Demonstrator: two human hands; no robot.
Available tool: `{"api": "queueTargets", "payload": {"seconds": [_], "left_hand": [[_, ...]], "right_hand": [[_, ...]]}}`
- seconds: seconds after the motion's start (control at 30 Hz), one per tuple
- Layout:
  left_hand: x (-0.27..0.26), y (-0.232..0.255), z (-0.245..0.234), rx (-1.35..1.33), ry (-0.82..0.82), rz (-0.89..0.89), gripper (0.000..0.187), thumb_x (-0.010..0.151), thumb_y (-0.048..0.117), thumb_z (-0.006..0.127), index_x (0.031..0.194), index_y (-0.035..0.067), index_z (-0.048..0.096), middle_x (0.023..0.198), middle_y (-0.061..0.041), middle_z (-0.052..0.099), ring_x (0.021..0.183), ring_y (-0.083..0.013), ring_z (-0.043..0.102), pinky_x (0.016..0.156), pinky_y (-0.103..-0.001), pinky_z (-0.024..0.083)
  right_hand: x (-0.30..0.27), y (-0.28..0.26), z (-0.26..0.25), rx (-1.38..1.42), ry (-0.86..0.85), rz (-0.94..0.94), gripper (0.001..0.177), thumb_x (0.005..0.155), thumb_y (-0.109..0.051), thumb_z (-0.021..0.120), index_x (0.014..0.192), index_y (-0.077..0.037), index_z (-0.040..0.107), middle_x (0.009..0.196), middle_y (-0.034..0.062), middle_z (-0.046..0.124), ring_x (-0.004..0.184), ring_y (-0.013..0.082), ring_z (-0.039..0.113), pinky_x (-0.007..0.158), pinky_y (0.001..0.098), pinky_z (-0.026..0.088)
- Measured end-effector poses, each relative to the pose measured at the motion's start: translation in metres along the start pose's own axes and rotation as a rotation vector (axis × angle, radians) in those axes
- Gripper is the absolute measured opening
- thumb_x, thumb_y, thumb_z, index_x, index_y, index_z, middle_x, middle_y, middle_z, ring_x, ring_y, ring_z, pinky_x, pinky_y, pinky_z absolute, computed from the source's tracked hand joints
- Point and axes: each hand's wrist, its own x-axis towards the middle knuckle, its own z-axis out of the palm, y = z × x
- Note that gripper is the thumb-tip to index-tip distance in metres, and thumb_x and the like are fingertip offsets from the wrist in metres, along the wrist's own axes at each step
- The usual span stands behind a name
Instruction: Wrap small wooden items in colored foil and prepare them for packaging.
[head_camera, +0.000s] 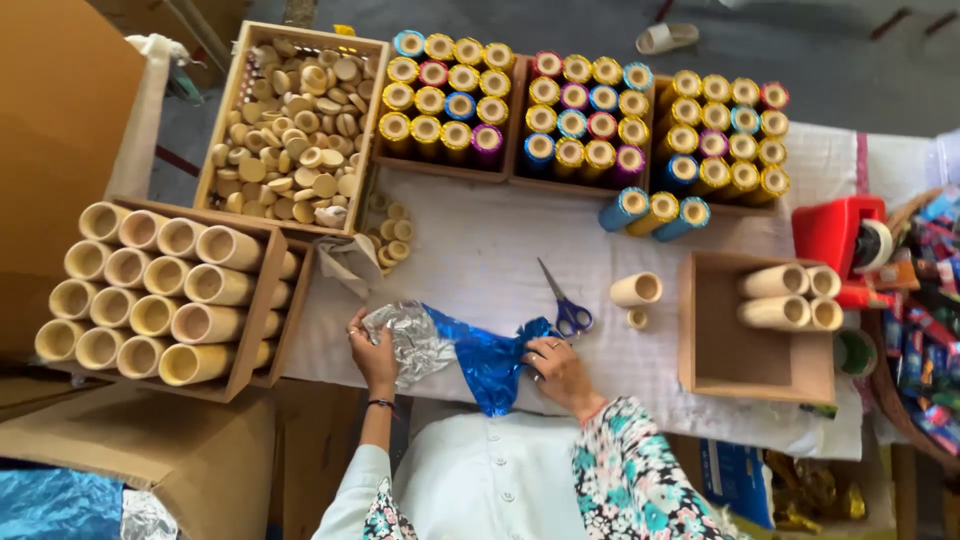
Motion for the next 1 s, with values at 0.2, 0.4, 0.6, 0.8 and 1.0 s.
{"api": "queueTargets", "payload": {"seconds": [0.2, 0.4, 0.6, 0.8, 1.0], "left_hand": [[-0.041, 0.059, -0.012, 0.081, 0.122, 0.056, 0.055, 0.087, -0.007, 0.055, 0.140, 0.009, 0.054, 0.129, -0.014, 0.065, 0.108, -0.0219, 0.064, 0.094, -0.033, 0.050], [-0.079, 0.040, -0.048, -0.287, 0.182, -0.183, 0.034, 0.093, -0.007, 0.048, 0.121, 0.004, 0.065, 0.118, -0.008, 0.068, 0.103, -0.0152, 0.062, 0.091, -0.027, 0.049], [-0.112, 0.063, -0.105, -0.654, 0.191, -0.400, 0.032, 0.095, -0.002, 0.048, 0.121, 0.001, 0.065, 0.107, -0.005, 0.066, 0.096, -0.0144, 0.059, 0.087, -0.027, 0.048], [-0.129, 0.152, -0.189, -0.996, 0.191, -0.526, 0.034, 0.093, 0.004, 0.050, 0.126, 0.003, 0.059, 0.105, -0.007, 0.067, 0.096, -0.0164, 0.064, 0.088, -0.031, 0.053], [-0.185, 0.176, -0.264, -0.684, 0.489, -0.280, 0.030, 0.096, 0.004, 0.054, 0.125, -0.002, 0.057, 0.110, -0.008, 0.064, 0.097, -0.0152, 0.064, 0.085, -0.029, 0.055]], "right_hand": [[0.032, -0.046, -0.045, 0.487, 0.171, 0.180, 0.026, 0.083, -0.002, 0.072, 0.108, -0.007, 0.071, 0.103, 0.0076, 0.074, 0.094, 0.0230, 0.071, 0.083, 0.0310, 0.055], [0.044, -0.046, -0.018, 0.978, 0.397, 0.730, 0.020, 0.098, -0.010, 0.069, 0.118, -0.006, 0.067, 0.095, 0.0011, 0.063, 0.077, 0.0089, 0.054, 0.068, 0.0255, 0.045], [0.073, -0.102, 0.022, 1.250, -0.039, 0.900, 0.030, 0.094, -0.010, 0.065, 0.122, 0.001, 0.065, 0.100, 0.0031, 0.069, 0.081, 0.0107, 0.060, 0.072, 0.0262, 0.049], [0.099, -0.192, 0.031, 1.315, -0.328, 0.849, 0.041, 0.091, -0.012, 0.063, 0.129, 0.003, 0.059, 0.111, 0.0078, 0.072, 0.094, 0.0151, 0.068, 0.084, 0.0303, 0.054], [0.101, -0.260, 0.031, 1.268, -0.397, 0.688, 0.035, 0.094, -0.011, 0.064, 0.126, 0.003, 0.061, 0.104, 0.0037, 0.068, 0.087, 0.0102, 0.062, 0.077, 0.0268, 0.050]]}}
